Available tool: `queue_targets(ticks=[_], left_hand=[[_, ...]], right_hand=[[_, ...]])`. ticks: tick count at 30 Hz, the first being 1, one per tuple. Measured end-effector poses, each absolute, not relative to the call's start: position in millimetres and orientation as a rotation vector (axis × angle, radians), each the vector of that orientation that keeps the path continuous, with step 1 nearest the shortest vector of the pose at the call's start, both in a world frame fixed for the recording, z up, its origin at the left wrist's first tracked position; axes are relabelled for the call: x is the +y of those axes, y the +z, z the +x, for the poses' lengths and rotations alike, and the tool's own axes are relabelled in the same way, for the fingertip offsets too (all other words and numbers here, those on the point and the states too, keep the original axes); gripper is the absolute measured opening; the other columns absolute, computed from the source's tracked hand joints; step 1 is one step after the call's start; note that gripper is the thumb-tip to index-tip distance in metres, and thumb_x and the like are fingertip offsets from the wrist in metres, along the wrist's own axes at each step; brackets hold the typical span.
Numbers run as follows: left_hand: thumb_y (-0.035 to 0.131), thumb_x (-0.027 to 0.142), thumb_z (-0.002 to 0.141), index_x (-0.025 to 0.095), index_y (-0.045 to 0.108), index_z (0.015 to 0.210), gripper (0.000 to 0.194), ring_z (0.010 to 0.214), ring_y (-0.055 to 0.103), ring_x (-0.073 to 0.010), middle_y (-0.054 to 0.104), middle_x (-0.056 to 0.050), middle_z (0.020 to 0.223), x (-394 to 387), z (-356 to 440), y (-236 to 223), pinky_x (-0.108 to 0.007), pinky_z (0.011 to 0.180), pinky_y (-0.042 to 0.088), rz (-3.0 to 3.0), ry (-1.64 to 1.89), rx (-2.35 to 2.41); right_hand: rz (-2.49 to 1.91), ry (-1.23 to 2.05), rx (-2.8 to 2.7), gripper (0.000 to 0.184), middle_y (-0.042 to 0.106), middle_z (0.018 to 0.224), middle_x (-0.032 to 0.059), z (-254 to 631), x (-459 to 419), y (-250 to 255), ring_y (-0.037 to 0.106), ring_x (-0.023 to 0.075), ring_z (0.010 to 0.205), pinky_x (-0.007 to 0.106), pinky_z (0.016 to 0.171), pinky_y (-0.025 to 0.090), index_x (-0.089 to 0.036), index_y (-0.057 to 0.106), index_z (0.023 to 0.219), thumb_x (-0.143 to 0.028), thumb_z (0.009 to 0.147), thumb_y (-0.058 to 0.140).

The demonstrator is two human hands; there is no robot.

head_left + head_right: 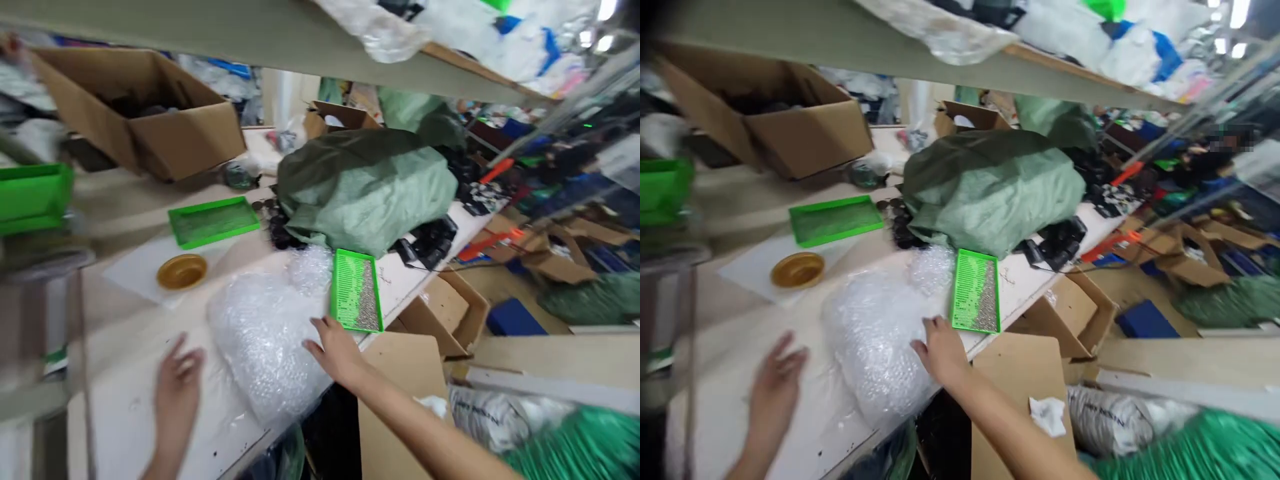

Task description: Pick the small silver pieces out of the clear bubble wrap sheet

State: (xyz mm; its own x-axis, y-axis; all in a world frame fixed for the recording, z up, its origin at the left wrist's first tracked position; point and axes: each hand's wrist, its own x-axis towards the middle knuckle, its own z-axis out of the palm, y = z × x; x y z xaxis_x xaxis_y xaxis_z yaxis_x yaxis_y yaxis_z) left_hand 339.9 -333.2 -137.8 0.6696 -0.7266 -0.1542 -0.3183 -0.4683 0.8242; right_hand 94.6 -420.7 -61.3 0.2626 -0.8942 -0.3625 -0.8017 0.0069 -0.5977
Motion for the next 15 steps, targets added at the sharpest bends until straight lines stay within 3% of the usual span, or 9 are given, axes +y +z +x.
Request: queue_targets(ticks=[1,3,5,7,9,11,13,15], left_hand=[[0.049,0.058,0.082,0.018,0.049,0.129,0.062,0.105,0.061,-0.0321,0.055,-0.014,0.130,-307.4,312.3,-139.2,-0.049,0.084,0.053,2.030,-0.697,-0.844],[0.056,0.046,0.082,0.027,0.053,0.128,0.049,0.128,0.045,-0.0310,0.046,-0.008,0.143,-268.5,258.4,-140.8,-0.049,0.103,0.041,1.963,-0.810,-0.989],[0.059,0.032,0.082,0.031,0.039,0.139,0.060,0.139,0.024,-0.0332,0.029,-0.009,0.152,-249.3,217.4,-142.1,-0.057,0.107,0.032,1.971,-0.814,-1.333],[0.066,0.020,0.075,0.032,0.025,0.145,0.082,0.141,0.016,-0.0359,0.018,-0.012,0.155,-244.2,194.6,-142.2,-0.063,0.106,0.029,2.045,-0.741,-1.507],[0.065,0.014,0.073,0.031,0.018,0.147,0.089,0.141,0.017,-0.0355,0.017,-0.014,0.156,-245.7,186.6,-139.9,-0.063,0.105,0.031,2.097,-0.625,-1.529],[0.057,0.015,0.081,0.032,0.020,0.146,0.077,0.139,0.027,-0.0300,0.026,-0.011,0.153,-249.2,187.2,-136.1,-0.057,0.105,0.037,2.061,-0.558,-1.512],[0.044,0.016,0.089,0.033,0.027,0.144,0.060,0.134,0.039,-0.0227,0.039,-0.006,0.148,-253.1,191.7,-132.8,-0.049,0.104,0.043,1.983,-0.575,-1.477],[0.037,0.019,0.092,0.032,0.038,0.139,0.049,0.128,0.046,-0.0196,0.048,-0.003,0.141,-257.2,198.4,-131.3,-0.046,0.103,0.044,1.912,-0.652,-1.410]], right_hand=[[-1.815,-0.107,1.549,0.045,0.059,0.116,0.0224,87.0,-400.7,-72.7,0.054,0.0348,0.114,0.049,0.098,0.043,-0.006,0.057,0.123,-0.021,0.081,0.062],[-1.844,-0.103,1.546,0.040,0.058,0.114,0.0188,78.8,-366.2,-96.0,0.056,0.0309,0.109,0.044,0.096,0.046,-0.010,0.057,0.123,-0.019,0.084,0.055],[-1.848,-0.239,1.534,0.035,0.058,0.110,0.0150,78.7,-343.5,-113.4,0.056,0.0279,0.107,0.043,0.095,0.046,-0.015,0.059,0.120,-0.022,0.088,0.048],[-1.794,-0.381,1.494,0.032,0.058,0.106,0.0125,83.1,-333.2,-120.3,0.056,0.0269,0.104,0.043,0.093,0.046,-0.018,0.061,0.115,-0.028,0.089,0.047],[-1.649,-0.458,1.446,0.033,0.059,0.100,0.0103,89.3,-331.8,-117.9,0.059,0.0248,0.093,0.040,0.085,0.048,-0.019,0.062,0.112,-0.036,0.087,0.049],[-1.376,-0.491,1.440,0.040,0.059,0.093,0.0073,95.9,-334.5,-110.4,0.058,0.0189,0.071,0.035,0.067,0.051,-0.018,0.060,0.113,-0.043,0.083,0.052],[-1.054,-0.512,1.447,0.051,0.055,0.083,0.0024,102.2,-338.3,-101.8,0.048,0.0113,0.049,0.029,0.047,0.044,-0.016,0.058,0.115,-0.049,0.076,0.057],[-0.826,-0.526,1.422,0.060,0.049,0.071,-0.0034,107.3,-342.1,-94.2,0.037,0.0065,0.040,0.024,0.038,0.033,-0.015,0.056,0.115,-0.052,0.069,0.064]])
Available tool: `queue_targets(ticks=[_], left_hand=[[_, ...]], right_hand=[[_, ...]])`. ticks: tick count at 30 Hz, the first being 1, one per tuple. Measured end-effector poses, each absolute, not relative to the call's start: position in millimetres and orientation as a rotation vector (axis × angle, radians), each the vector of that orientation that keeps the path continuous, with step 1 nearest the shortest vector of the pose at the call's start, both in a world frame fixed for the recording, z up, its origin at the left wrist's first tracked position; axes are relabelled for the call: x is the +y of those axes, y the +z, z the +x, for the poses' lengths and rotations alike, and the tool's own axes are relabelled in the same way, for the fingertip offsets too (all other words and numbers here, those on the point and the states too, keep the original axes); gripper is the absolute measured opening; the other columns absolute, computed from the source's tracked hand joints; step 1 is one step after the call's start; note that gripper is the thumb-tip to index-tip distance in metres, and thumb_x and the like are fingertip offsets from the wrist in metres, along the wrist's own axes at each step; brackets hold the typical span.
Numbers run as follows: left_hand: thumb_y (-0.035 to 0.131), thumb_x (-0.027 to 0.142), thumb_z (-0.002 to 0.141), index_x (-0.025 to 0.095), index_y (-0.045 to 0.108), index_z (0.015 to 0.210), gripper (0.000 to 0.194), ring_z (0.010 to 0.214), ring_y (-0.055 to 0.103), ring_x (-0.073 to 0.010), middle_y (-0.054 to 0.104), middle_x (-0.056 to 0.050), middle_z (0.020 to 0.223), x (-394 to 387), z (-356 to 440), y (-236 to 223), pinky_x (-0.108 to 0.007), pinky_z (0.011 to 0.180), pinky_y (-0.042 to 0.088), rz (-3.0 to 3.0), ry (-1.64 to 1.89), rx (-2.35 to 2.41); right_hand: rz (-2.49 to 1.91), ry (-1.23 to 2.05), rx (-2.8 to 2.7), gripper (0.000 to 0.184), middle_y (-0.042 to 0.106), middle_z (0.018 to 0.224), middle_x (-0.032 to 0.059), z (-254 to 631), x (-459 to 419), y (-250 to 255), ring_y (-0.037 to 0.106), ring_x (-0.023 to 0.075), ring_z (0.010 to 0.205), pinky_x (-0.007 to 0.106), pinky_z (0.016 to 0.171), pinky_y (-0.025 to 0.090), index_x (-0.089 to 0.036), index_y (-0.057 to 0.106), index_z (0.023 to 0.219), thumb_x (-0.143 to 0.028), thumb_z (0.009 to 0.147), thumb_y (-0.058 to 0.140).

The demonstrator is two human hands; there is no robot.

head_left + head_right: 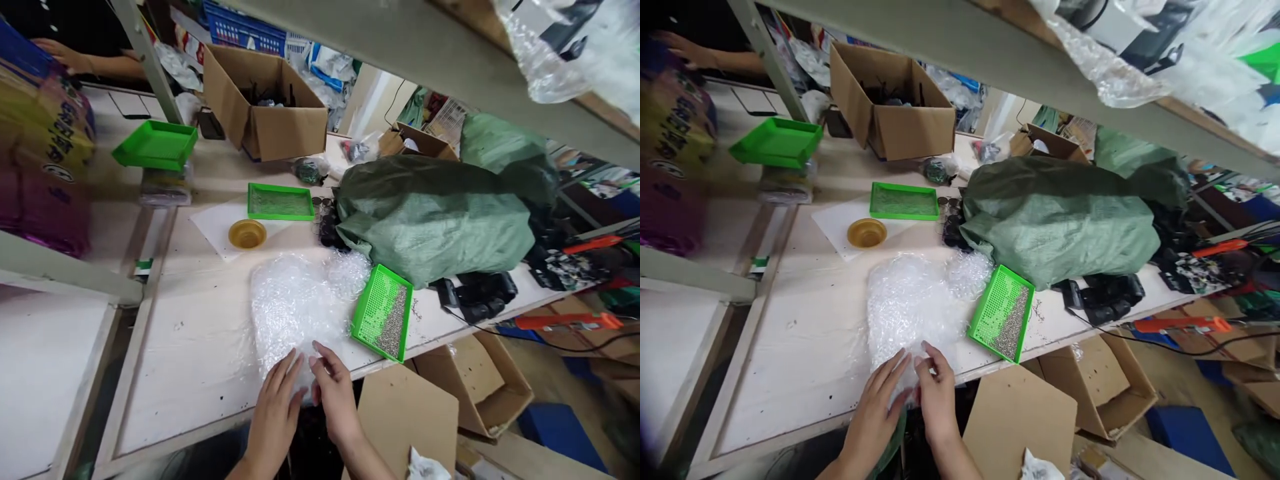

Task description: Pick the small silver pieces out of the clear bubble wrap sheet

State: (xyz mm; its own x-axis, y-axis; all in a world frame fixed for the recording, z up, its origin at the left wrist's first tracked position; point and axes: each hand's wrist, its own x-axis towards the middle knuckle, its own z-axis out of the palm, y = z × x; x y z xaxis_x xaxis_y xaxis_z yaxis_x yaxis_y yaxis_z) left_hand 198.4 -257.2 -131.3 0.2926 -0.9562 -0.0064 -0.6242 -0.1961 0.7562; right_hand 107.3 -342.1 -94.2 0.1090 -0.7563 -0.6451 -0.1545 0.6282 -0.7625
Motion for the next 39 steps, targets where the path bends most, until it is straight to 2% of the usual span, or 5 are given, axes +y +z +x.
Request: queue_targets(ticks=[9,19,27,32,39], left_hand=[[0.052,0.050,0.084,0.035,0.067,0.111,0.034,0.119,0.056,-0.0219,0.063,0.001,0.124,-262.0,225.6,-128.0,-0.041,0.104,0.044,1.816,-1.074,-0.917],[0.037,0.039,0.093,0.034,0.057,0.123,0.036,0.125,0.049,-0.0213,0.052,0.002,0.138,-250.0,216.0,-133.6,-0.042,0.101,0.048,1.882,-1.011,-1.351],[0.049,0.035,0.089,0.028,0.037,0.140,0.052,0.120,0.047,-0.0290,0.050,-0.010,0.133,-273.0,204.2,-127.0,-0.053,0.099,0.044,1.967,-0.690,-1.522],[0.049,0.027,0.088,0.022,0.048,0.134,0.047,0.118,0.048,-0.0302,0.054,-0.012,0.129,-289.2,202.1,-126.2,-0.051,0.100,0.042,1.938,-0.753,-1.479],[0.051,0.056,0.083,0.028,0.059,0.123,0.049,0.132,0.041,-0.0250,0.052,-0.002,0.138,-270.3,236.6,-118.6,-0.046,0.114,0.027,1.691,-1.277,-0.618]], right_hand=[[-0.811,-0.457,1.275,0.048,0.060,0.070,0.0003,102.1,-343.7,-80.7,0.043,0.0066,0.044,0.021,0.042,0.029,-0.013,0.061,0.097,-0.052,0.070,0.064],[-0.962,-0.466,1.424,0.027,0.046,0.055,-0.0031,71.0,-316.2,-98.5,0.038,0.0121,0.056,0.027,0.059,0.031,-0.016,0.062,0.068,-0.043,0.071,0.058],[-1.016,-0.538,1.500,0.034,0.055,0.066,0.0007,54.6,-331.1,-97.2,0.046,0.0167,0.065,0.028,0.064,0.036,-0.017,0.063,0.074,-0.051,0.073,0.059],[-1.099,-0.581,1.520,0.034,0.062,0.078,0.0025,66.8,-347.5,-88.9,0.052,0.0193,0.079,0.029,0.075,0.038,-0.019,0.067,0.083,-0.051,0.078,0.056],[-1.013,-0.496,1.416,0.035,0.060,0.066,0.0009,91.6,-350.5,-87.8,0.039,0.0101,0.050,0.024,0.049,0.030,-0.016,0.069,0.086,-0.047,0.075,0.056]])
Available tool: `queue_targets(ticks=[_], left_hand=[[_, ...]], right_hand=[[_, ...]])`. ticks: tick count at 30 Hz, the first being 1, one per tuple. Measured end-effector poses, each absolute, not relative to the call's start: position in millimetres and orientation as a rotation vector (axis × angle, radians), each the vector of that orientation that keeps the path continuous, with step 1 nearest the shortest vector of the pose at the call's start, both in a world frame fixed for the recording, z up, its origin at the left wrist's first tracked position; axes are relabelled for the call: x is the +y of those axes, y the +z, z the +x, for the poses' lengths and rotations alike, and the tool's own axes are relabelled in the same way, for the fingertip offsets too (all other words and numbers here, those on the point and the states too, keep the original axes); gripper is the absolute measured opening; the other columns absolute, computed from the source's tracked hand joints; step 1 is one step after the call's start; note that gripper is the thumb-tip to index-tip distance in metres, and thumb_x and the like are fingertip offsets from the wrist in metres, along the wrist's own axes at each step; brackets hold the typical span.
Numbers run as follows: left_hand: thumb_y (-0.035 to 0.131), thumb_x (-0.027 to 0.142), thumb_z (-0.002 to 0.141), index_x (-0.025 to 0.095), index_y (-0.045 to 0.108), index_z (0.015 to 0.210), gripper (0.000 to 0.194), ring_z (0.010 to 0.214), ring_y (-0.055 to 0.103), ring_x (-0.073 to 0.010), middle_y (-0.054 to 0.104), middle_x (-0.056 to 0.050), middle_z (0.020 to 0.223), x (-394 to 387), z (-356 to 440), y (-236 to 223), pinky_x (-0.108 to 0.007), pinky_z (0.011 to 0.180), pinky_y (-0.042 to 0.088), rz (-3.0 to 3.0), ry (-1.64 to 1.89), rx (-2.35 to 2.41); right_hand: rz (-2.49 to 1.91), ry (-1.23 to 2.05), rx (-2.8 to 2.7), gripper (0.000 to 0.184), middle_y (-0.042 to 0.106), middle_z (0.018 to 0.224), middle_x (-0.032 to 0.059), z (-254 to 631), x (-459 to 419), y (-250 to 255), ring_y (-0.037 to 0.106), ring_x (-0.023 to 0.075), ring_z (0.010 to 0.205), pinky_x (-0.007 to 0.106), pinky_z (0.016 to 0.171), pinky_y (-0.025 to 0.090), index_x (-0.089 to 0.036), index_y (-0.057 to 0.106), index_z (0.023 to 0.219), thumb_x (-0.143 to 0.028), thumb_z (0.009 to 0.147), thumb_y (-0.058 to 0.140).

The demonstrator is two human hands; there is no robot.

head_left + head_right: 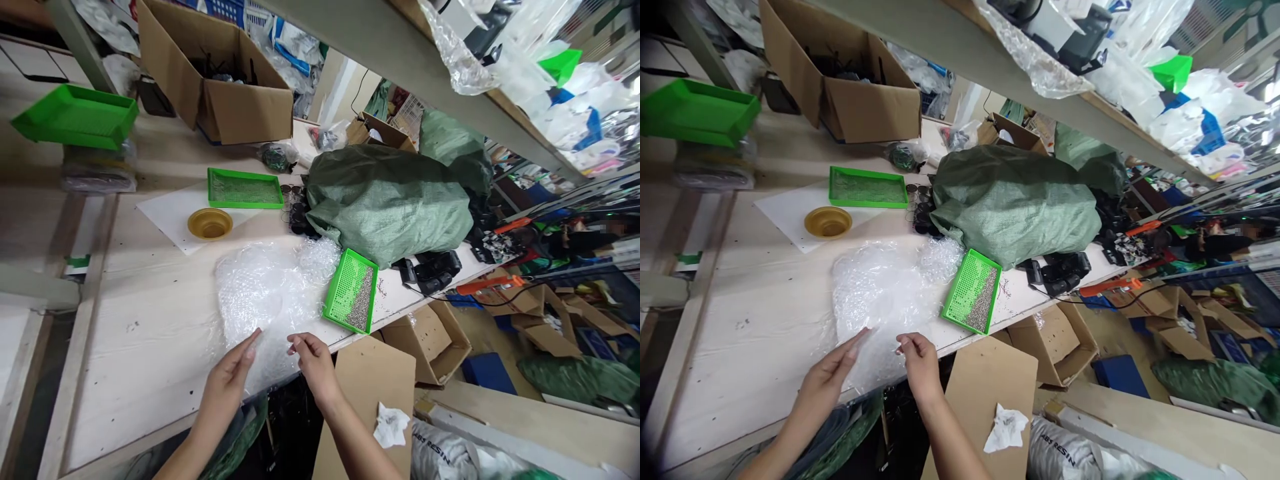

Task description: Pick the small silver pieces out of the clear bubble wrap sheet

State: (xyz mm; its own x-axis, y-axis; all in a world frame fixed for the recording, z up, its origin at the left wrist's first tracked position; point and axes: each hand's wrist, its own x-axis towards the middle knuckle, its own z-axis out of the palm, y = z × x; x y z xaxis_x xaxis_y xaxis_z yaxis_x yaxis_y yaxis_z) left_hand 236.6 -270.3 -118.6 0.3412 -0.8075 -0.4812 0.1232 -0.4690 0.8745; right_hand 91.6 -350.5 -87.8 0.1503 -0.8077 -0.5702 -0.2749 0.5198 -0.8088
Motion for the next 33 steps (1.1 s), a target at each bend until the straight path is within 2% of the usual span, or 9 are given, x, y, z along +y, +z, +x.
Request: queue_targets(ticks=[3,5,9,12,17,21,24,29,33], left_hand=[[0.062,0.056,0.076,0.023,0.064,0.116,0.052,0.133,0.040,-0.0259,0.053,-0.005,0.137,-270.5,251.1,-108.2,-0.044,0.116,0.025,1.420,-1.392,-0.173],[0.068,0.052,0.073,0.019,0.067,0.109,0.048,0.129,0.044,-0.0260,0.057,-0.008,0.133,-272.7,256.4,-102.0,-0.043,0.115,0.029,1.254,-1.396,0.026],[0.070,0.045,0.074,0.017,0.068,0.106,0.043,0.128,0.046,-0.0263,0.059,-0.009,0.130,-275.1,258.2,-95.5,-0.044,0.113,0.032,1.151,-1.366,0.115],[0.072,0.046,0.072,0.018,0.068,0.107,0.046,0.127,0.047,-0.0280,0.058,-0.009,0.130,-274.4,255.6,-95.8,-0.046,0.111,0.035,1.210,-1.318,0.099],[0.065,0.053,0.074,0.029,0.068,0.109,0.042,0.126,0.048,-0.0265,0.061,-0.003,0.128,-264.6,246.4,-101.1,-0.045,0.110,0.036,1.577,-1.237,-0.463],[0.053,0.049,0.084,0.039,0.062,0.117,0.036,0.128,0.047,-0.0258,0.054,0.003,0.135,-245.7,234.2,-106.8,-0.045,0.104,0.044,1.728,-1.126,-1.151],[0.051,0.045,0.086,0.044,0.061,0.117,0.033,0.128,0.046,-0.0257,0.054,0.005,0.135,-230.8,225.4,-110.7,-0.049,0.106,0.040,1.717,-1.021,-1.310],[0.049,0.053,0.085,0.032,0.046,0.132,0.051,0.133,0.037,-0.0274,0.038,-0.004,0.147,-223.4,221.7,-114.4,-0.051,0.112,0.029,1.875,-0.979,-0.625],[0.059,0.066,0.071,0.022,0.043,0.131,0.075,0.111,0.054,-0.0270,0.053,-0.012,0.130,-229.7,231.9,-119.3,-0.045,0.099,0.042,1.715,-1.373,-0.018]], right_hand=[[-0.989,-0.447,1.342,0.036,0.064,0.071,0.0023,104.7,-341.8,-87.0,0.033,0.0076,0.045,0.023,0.046,0.027,-0.015,0.068,0.087,-0.046,0.076,0.055],[-1.025,-0.460,1.341,0.032,0.063,0.074,0.0026,109.7,-336.6,-86.4,0.037,0.0091,0.050,0.024,0.051,0.031,-0.016,0.068,0.084,-0.044,0.076,0.056],[-1.144,-0.583,1.457,0.026,0.055,0.084,0.0021,109.6,-331.7,-82.5,0.042,0.0129,0.064,0.027,0.067,0.037,-0.019,0.065,0.094,-0.038,0.079,0.056],[-1.234,-0.643,1.464,0.025,0.055,0.087,0.0021,111.2,-332.9,-75.0,0.045,0.0143,0.068,0.028,0.069,0.038,-0.021,0.064,0.096,-0.038,0.081,0.054],[-0.967,-0.525,1.298,0.029,0.059,0.073,0.0002,125.9,-338.4,-66.4,0.041,0.0109,0.057,0.026,0.057,0.033,-0.018,0.064,0.077,-0.047,0.077,0.059],[-0.812,-0.497,1.296,0.030,0.048,0.057,-0.0040,124.3,-338.2,-73.1,0.033,0.0072,0.046,0.023,0.045,0.021,-0.017,0.059,0.067,-0.047,0.069,0.063],[-0.719,-0.474,1.314,0.028,0.045,0.050,-0.0053,113.4,-335.3,-80.7,0.032,0.0062,0.042,0.022,0.042,0.015,-0.016,0.061,0.065,-0.043,0.064,0.065],[-0.634,-0.454,1.290,0.026,0.064,0.065,0.0022,100.3,-332.8,-87.8,0.037,0.0038,0.039,0.022,0.040,0.009,-0.013,0.066,0.075,-0.037,0.063,0.066],[-0.599,-0.477,1.280,0.029,0.067,0.067,0.0048,96.9,-333.2,-89.9,0.036,0.0036,0.039,0.021,0.040,0.008,-0.013,0.065,0.073,-0.040,0.063,0.070]])
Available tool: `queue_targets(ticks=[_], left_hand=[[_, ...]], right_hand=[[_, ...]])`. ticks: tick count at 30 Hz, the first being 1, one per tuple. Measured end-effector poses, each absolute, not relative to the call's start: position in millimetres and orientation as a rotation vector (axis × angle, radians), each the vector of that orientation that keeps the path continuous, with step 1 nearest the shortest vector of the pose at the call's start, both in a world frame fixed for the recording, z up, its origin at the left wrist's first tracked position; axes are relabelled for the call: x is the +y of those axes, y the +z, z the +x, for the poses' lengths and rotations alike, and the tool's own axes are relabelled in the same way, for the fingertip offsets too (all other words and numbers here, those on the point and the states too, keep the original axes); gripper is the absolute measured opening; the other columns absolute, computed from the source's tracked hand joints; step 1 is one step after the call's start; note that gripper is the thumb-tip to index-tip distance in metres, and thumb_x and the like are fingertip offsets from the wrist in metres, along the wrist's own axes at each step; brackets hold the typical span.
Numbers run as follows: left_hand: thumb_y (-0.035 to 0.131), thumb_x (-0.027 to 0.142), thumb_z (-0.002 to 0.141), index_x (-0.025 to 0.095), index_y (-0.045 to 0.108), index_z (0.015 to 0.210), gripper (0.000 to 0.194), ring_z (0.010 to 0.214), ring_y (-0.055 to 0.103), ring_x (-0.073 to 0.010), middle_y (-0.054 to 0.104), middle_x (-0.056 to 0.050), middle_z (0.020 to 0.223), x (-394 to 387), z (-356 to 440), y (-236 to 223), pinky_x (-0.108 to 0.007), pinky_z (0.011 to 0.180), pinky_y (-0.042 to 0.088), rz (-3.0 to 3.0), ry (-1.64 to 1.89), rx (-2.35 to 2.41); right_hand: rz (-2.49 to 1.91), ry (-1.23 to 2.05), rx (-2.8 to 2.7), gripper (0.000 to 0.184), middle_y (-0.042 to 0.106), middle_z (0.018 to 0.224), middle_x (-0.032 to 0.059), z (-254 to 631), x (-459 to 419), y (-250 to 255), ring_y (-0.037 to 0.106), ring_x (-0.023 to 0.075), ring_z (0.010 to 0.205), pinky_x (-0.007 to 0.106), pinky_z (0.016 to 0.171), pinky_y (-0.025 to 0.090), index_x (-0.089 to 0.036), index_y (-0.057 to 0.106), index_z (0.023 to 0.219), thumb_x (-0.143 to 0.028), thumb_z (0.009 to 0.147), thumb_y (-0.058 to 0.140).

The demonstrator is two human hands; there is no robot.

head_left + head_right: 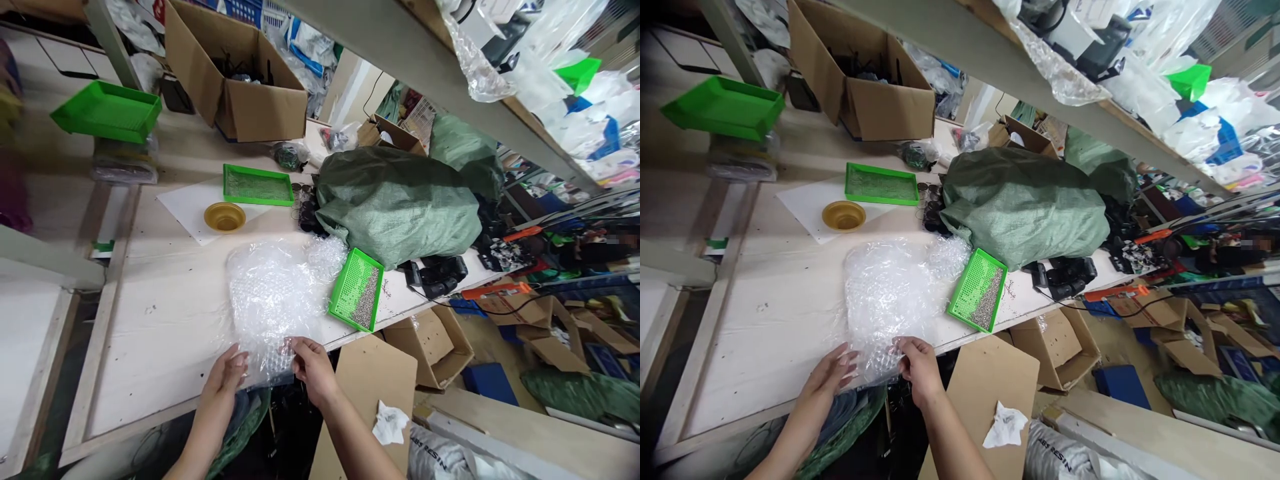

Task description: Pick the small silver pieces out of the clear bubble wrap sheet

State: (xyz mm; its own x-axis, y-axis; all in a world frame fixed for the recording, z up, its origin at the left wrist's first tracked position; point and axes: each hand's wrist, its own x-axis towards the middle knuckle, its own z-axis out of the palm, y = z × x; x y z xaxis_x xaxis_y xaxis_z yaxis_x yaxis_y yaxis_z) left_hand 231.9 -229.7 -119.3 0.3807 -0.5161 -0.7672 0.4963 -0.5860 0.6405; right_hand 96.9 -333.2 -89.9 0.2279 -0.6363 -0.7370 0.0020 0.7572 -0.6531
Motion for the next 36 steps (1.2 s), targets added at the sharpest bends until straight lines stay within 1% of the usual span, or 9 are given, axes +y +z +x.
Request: queue_targets(ticks=[3,5,10,16,20,26,31,34,36], left_hand=[[0.072,0.061,0.062,0.019,0.054,0.121,0.075,0.088,0.061,-0.0207,0.062,-0.010,0.111,-230.6,238.0,-124.2,-0.034,0.079,0.050,1.621,-1.544,0.158],[0.076,0.055,0.059,0.018,0.061,0.110,0.065,0.083,0.061,-0.0182,0.063,-0.009,0.109,-229.7,238.3,-125.8,-0.030,0.071,0.049,1.631,-1.564,0.219],[0.088,0.044,0.043,0.017,0.066,0.095,0.063,0.073,0.061,-0.0130,0.065,-0.003,0.084,-230.1,235.9,-121.6,-0.023,0.066,0.050,1.510,-1.544,0.356],[0.090,0.048,0.030,0.019,0.066,0.100,0.080,0.072,0.058,-0.0097,0.065,0.000,0.084,-224.8,250.7,-119.2,-0.018,0.065,0.048,1.496,-1.435,0.350],[0.089,0.049,0.037,0.022,0.066,0.102,0.074,0.074,0.056,-0.0094,0.060,0.005,0.074,-219.0,256.3,-119.1,-0.017,0.068,0.046,1.494,-1.389,0.254],[0.087,0.050,0.041,0.021,0.069,0.100,0.068,0.077,0.053,-0.0107,0.059,0.004,0.076,-219.7,255.8,-117.2,-0.019,0.073,0.042,1.528,-1.347,0.174],[0.087,0.052,0.038,0.021,0.067,0.103,0.075,0.079,0.052,-0.0116,0.057,0.004,0.076,-221.3,256.4,-109.6,-0.020,0.076,0.042,1.531,-1.376,0.188],[0.082,0.059,0.045,0.020,0.058,0.120,0.088,0.076,0.054,-0.0136,0.056,0.004,0.075,-225.3,258.7,-109.6,-0.025,0.075,0.044,1.503,-1.452,0.201],[0.075,0.066,0.051,0.016,0.056,0.123,0.090,0.077,0.056,-0.0157,0.058,0.001,0.079,-232.5,262.8,-114.8,-0.029,0.076,0.046,1.502,-1.502,0.209]], right_hand=[[-0.581,-0.502,1.287,0.033,0.066,0.066,0.0043,94.8,-333.3,-91.2,0.034,0.0037,0.040,0.020,0.040,0.008,-0.014,0.064,0.072,-0.043,0.061,0.073],[-0.576,-0.522,1.296,0.034,0.064,0.064,0.0025,93.3,-333.1,-92.4,0.032,0.0033,0.041,0.020,0.040,0.009,-0.014,0.063,0.073,-0.043,0.060,0.074],[-0.579,-0.552,1.333,0.034,0.053,0.056,-0.0036,88.9,-332.0,-96.4,0.031,0.0029,0.041,0.020,0.040,0.009,-0.015,0.060,0.070,-0.044,0.059,0.075],[-0.636,-0.526,1.361,0.030,0.063,0.072,0.0019,80.5,-330.2,-100.0,0.039,0.0030,0.042,0.020,0.040,0.010,-0.014,0.065,0.078,-0.037,0.062,0.073],[-0.679,-0.502,1.357,0.030,0.063,0.074,0.0024,77.3,-329.0,-99.9,0.040,0.0030,0.042,0.020,0.041,0.011,-0.013,0.068,0.081,-0.037,0.063,0.072],[-0.703,-0.469,1.355,0.035,0.062,0.077,0.0022,78.5,-327.4,-96.6,0.040,0.0029,0.044,0.021,0.042,0.010,-0.014,0.067,0.085,-0.042,0.064,0.073],[-0.710,-0.432,1.354,0.038,0.059,0.072,0.0000,79.6,-328.4,-99.5,0.036,0.0032,0.045,0.021,0.043,0.011,-0.015,0.068,0.089,-0.040,0.062,0.074],[-0.715,-0.426,1.354,0.036,0.055,0.067,-0.0018,80.1,-329.0,-101.9,0.032,0.0029,0.044,0.022,0.043,0.010,-0.015,0.069,0.089,-0.039,0.062,0.073],[-0.723,-0.423,1.352,0.035,0.053,0.066,-0.0022,80.9,-328.7,-102.0,0.031,0.0028,0.044,0.022,0.043,0.010,-0.015,0.070,0.087,-0.038,0.061,0.073]])
